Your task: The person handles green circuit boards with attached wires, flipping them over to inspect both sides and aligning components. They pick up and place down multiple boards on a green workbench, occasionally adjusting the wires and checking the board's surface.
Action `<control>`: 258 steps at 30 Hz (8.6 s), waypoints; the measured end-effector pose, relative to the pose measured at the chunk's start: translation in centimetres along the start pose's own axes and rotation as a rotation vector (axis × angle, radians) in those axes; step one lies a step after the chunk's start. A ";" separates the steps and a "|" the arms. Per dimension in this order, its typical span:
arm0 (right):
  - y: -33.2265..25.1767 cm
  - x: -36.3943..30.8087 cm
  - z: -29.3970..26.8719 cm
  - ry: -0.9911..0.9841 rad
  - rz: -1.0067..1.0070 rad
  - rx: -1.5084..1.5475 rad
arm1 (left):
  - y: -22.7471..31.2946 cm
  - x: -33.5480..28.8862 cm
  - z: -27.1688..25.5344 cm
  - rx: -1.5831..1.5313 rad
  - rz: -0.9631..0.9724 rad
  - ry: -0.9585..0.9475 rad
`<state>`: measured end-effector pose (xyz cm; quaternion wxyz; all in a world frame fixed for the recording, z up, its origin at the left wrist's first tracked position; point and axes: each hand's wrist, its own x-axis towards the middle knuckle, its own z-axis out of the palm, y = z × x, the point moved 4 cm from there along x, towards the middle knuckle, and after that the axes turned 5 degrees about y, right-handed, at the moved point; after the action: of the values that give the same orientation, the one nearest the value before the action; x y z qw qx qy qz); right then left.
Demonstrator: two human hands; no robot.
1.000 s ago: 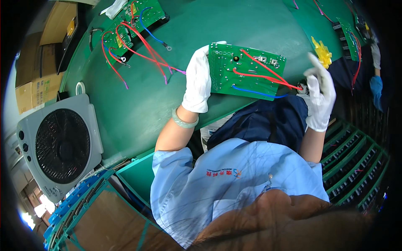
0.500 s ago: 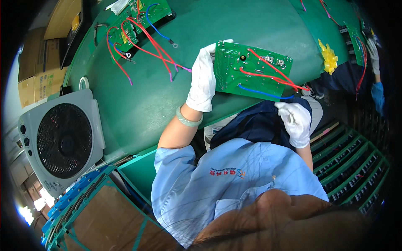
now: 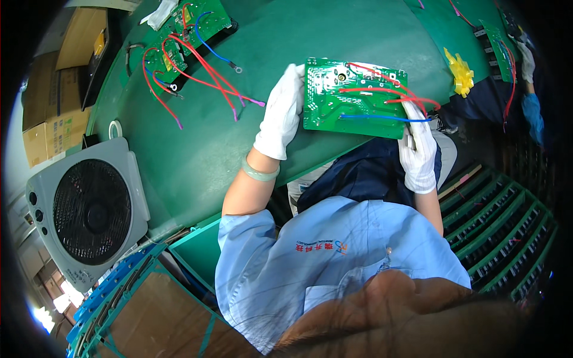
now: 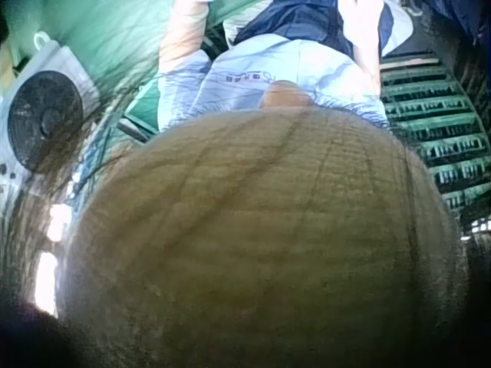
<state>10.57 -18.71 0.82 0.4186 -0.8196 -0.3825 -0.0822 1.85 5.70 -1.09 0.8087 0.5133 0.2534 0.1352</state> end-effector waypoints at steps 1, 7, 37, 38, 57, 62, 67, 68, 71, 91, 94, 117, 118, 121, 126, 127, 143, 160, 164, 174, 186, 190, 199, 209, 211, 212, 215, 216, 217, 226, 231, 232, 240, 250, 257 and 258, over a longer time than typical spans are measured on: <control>0.2 0.4 0.2 -0.004 -0.039 -0.017 | 0.1 0.0 -0.1 0.068 -0.041 0.004; 0.7 1.2 0.3 0.010 -0.031 0.005 | 0.8 0.9 -2.0 0.261 0.072 0.079; 3.6 2.2 0.7 0.054 -0.097 0.050 | 4.0 -0.5 1.7 1.043 0.836 -0.139; 3.6 2.1 0.7 0.058 -0.088 0.046 | 4.0 -0.5 1.7 1.045 0.849 -0.137; 4.8 2.1 0.9 0.053 0.066 0.191 | 3.9 -0.6 2.4 1.047 0.874 -0.069; 5.2 2.3 0.8 -0.015 0.191 0.297 | 3.5 -0.5 2.2 1.032 0.818 -0.043; 5.8 2.0 0.8 -0.052 0.303 0.412 | 3.0 -0.4 2.0 0.953 0.777 -0.049; 5.7 2.2 0.6 -0.058 0.301 0.412 | 3.0 -0.4 2.1 0.947 0.778 -0.048; 5.4 2.5 0.4 -0.074 0.303 0.419 | 2.6 -0.5 1.7 0.942 0.800 -0.045; 6.0 2.8 0.6 -0.101 0.393 0.554 | 2.1 -0.5 2.1 0.889 0.763 -0.015; 5.7 3.1 0.8 0.013 0.244 0.480 | 2.6 -0.7 2.4 0.910 0.843 -0.021; 6.2 2.7 2.7 -0.020 0.693 0.686 | -0.6 -1.0 0.1 0.420 0.099 0.167; 6.3 2.6 2.8 -0.003 0.640 0.678 | -0.6 -0.9 0.1 0.426 0.097 0.156; 6.2 2.7 2.9 0.015 0.548 0.651 | -0.3 -1.0 0.3 0.457 0.067 0.174; 5.7 3.2 2.8 -0.073 0.609 0.558 | -0.3 -0.9 0.3 0.449 0.090 0.186; 5.6 3.4 2.7 -0.076 0.646 0.552 | -0.3 -0.8 0.3 0.458 0.085 0.181; 6.6 3.0 3.2 -0.078 0.740 0.582 | -1.1 -0.2 -1.1 0.339 0.120 0.067; 4.7 1.8 0.0 -0.390 0.334 0.424 | -0.2 0.5 -0.1 0.189 0.138 0.017; 2.9 3.9 -6.1 -0.556 0.506 0.289 | 0.2 -0.1 0.5 0.295 0.161 0.018; -3.5 10.7 -2.5 -0.376 -0.328 0.072 | -0.2 0.2 0.4 0.284 0.243 -0.045; -6.1 11.2 1.2 -0.364 -0.801 -0.506 | 0.0 -0.1 0.5 0.346 0.223 -0.018; -6.4 10.7 1.0 -0.305 -0.702 -0.580 | -0.1 -0.1 0.4 0.347 0.204 -0.008; -4.9 10.7 0.6 -0.262 -0.743 -0.403 | 0.1 -0.2 0.5 0.334 0.213 -0.018; -4.7 10.7 1.2 -0.219 -0.724 -0.446 | 0.0 -0.1 0.6 0.296 0.204 -0.031; -4.8 10.6 1.2 -0.229 -0.708 -0.460 | 0.0 -0.1 0.5 0.317 0.214 -0.033; -4.8 10.6 1.2 -0.234 -0.700 -0.467 | 0.0 -0.1 0.5 0.328 0.222 -0.034; -4.5 10.5 1.2 -0.236 -0.683 -0.437 | 0.0 0.0 0.4 0.339 0.238 -0.038; -4.4 10.5 1.1 -0.210 -0.667 -0.414 | -0.2 0.1 0.2 0.328 0.238 -0.038; -4.3 10.6 1.1 -0.185 -0.650 -0.390 | -0.4 0.2 0.1 0.317 0.237 -0.037; -4.3 10.7 0.8 -0.137 -0.648 -0.341 | -0.2 0.2 0.0 0.339 0.209 -0.019; -3.9 10.7 0.6 -0.075 -0.581 -0.292 | -0.2 0.4 -0.3 0.331 0.178 -0.025; -3.9 11.0 0.3 -0.064 -0.544 -0.266 | -0.2 0.4 -0.4 0.315 0.165 -0.030; 4.1 11.5 -0.3 0.348 0.155 0.375 | -0.1 0.6 -0.8 0.118 0.136 -0.123; 8.3 9.7 0.7 0.131 0.371 0.457 | -0.5 0.9 -1.4 0.074 0.091 -0.118; 11.7 7.9 -0.5 0.237 0.350 0.472 | -0.4 1.0 -1.2 0.085 0.082 -0.118; 11.4 7.6 0.2 0.140 0.363 0.376 | -0.4 1.0 -1.1 0.076 0.090 -0.111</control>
<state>23.77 -18.38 -2.92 0.5967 -0.7750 -0.2080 0.0102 2.03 6.85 -2.10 0.7946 0.5612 0.1898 0.1331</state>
